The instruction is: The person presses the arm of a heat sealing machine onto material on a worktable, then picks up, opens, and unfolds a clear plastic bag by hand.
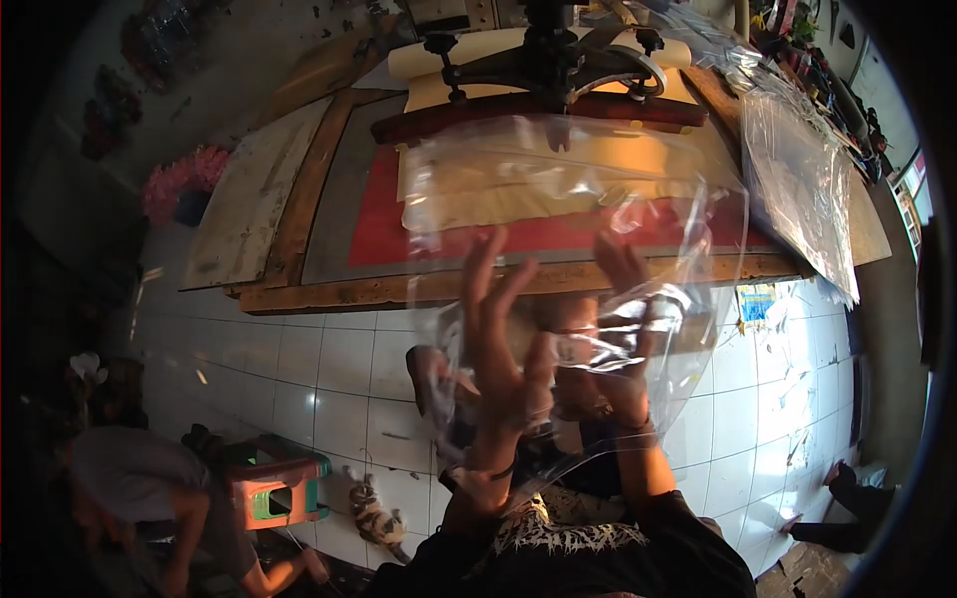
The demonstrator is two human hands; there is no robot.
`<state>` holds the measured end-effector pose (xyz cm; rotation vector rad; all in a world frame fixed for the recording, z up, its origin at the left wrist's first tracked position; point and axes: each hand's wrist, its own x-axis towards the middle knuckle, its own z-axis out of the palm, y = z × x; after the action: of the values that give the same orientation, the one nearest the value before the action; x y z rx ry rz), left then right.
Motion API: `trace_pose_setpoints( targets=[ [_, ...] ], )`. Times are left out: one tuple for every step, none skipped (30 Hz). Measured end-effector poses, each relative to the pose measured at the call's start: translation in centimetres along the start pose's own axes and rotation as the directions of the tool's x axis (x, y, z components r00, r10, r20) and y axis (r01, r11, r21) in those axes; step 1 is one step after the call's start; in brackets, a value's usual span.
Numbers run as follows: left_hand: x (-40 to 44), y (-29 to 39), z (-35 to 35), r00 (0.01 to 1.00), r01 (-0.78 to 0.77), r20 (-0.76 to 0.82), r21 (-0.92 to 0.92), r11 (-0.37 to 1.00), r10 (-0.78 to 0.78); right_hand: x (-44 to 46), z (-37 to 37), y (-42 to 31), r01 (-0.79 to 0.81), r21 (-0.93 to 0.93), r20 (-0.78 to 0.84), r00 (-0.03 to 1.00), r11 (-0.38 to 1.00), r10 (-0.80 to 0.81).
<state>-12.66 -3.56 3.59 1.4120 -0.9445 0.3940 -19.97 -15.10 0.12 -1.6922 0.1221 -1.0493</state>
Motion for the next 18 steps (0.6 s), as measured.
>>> trace_pose_setpoints(
  targets=[
    [0.2,0.3,0.3,0.995,-0.057,0.081,0.065,0.996,0.052,0.5,0.6,-0.8,-0.009,-0.016,0.066,0.998,1.000,0.010],
    [0.0,0.6,0.5,0.981,-0.050,0.191,0.054,0.997,0.039,0.9,1.2,-1.6,-0.015,-0.034,0.131,0.991,0.999,0.020],
    [0.2,0.5,0.3,0.982,-0.057,0.182,0.081,0.995,0.041,1.1,1.6,-1.1,0.010,0.028,0.160,0.987,1.000,-0.014],
    [0.2,0.2,0.1,0.984,-0.062,0.174,0.108,0.992,0.042,1.4,1.7,-0.9,0.007,0.085,0.159,0.987,0.996,-0.020],
    [0.1,-0.4,-0.3,0.985,-0.061,0.166,0.136,0.989,0.038,2.2,-0.1,-1.2,0.079,-0.009,0.138,0.987,0.997,-0.077],
    [-0.3,-2.5,-1.1,0.995,0.045,-0.090,-0.099,0.994,-0.054,3.0,-1.8,-1.0,0.076,-0.023,0.033,0.997,0.997,-0.075],
    [-0.2,-2.6,-2.1,0.987,0.084,-0.136,-0.052,0.995,-0.090,3.8,-3.5,-0.8,0.071,-0.036,-0.072,0.995,0.997,-0.073],
    [-0.1,-2.7,-3.0,0.976,0.119,-0.183,-0.009,0.993,-0.118,4.3,-4.2,-0.1,0.014,0.047,-0.264,0.964,0.999,-0.001],
    [0.0,-2.8,-3.3,0.962,0.158,-0.229,0.030,0.987,-0.147,4.1,-4.9,-0.8,0.018,-0.023,-0.147,0.989,1.000,-0.021],
    [0.0,-2.8,-3.1,0.955,0.145,-0.257,-0.020,0.989,-0.145,4.0,-5.1,-0.5,0.046,-0.037,-0.170,0.984,0.998,-0.052],
    [-0.1,-2.7,-2.4,0.947,0.129,-0.289,-0.070,0.989,-0.144,3.8,-5.1,0.0,0.076,-0.053,-0.190,0.978,0.996,-0.084],
    [0.0,-2.7,-1.6,0.936,0.108,-0.321,-0.122,0.987,-0.142,3.5,-4.9,1.2,0.101,0.067,-0.175,0.981,0.993,-0.088],
    [0.0,-2.4,-0.9,0.943,0.072,-0.296,-0.271,0.960,-0.154,3.1,-4.3,1.8,0.120,0.186,-0.161,0.983,0.975,-0.091],
    [0.0,-2.1,-0.1,0.949,0.037,-0.269,-0.414,0.910,-0.161,2.4,-3.2,2.1,0.101,0.280,-0.155,0.986,0.955,-0.058],
    [-0.1,-1.9,0.7,0.957,0.006,-0.241,-0.546,0.838,-0.164,2.4,-2.0,1.4,0.078,0.258,-0.091,0.994,0.963,-0.056],
    [-0.4,-1.8,1.7,0.978,0.010,-0.162,-0.603,0.798,-0.134,1.7,-0.3,0.9,0.034,0.309,-0.052,0.998,0.950,-0.019],
    [-0.6,-1.6,2.0,0.989,0.102,-0.034,-0.548,0.831,-0.144,1.0,0.7,0.6,-0.015,0.359,-0.010,1.000,0.933,0.020],
    [-0.9,-1.2,2.1,0.982,0.190,0.093,-0.478,0.858,-0.166,0.5,0.3,0.9,-0.037,0.218,0.009,0.999,0.975,0.036]
  ],
)
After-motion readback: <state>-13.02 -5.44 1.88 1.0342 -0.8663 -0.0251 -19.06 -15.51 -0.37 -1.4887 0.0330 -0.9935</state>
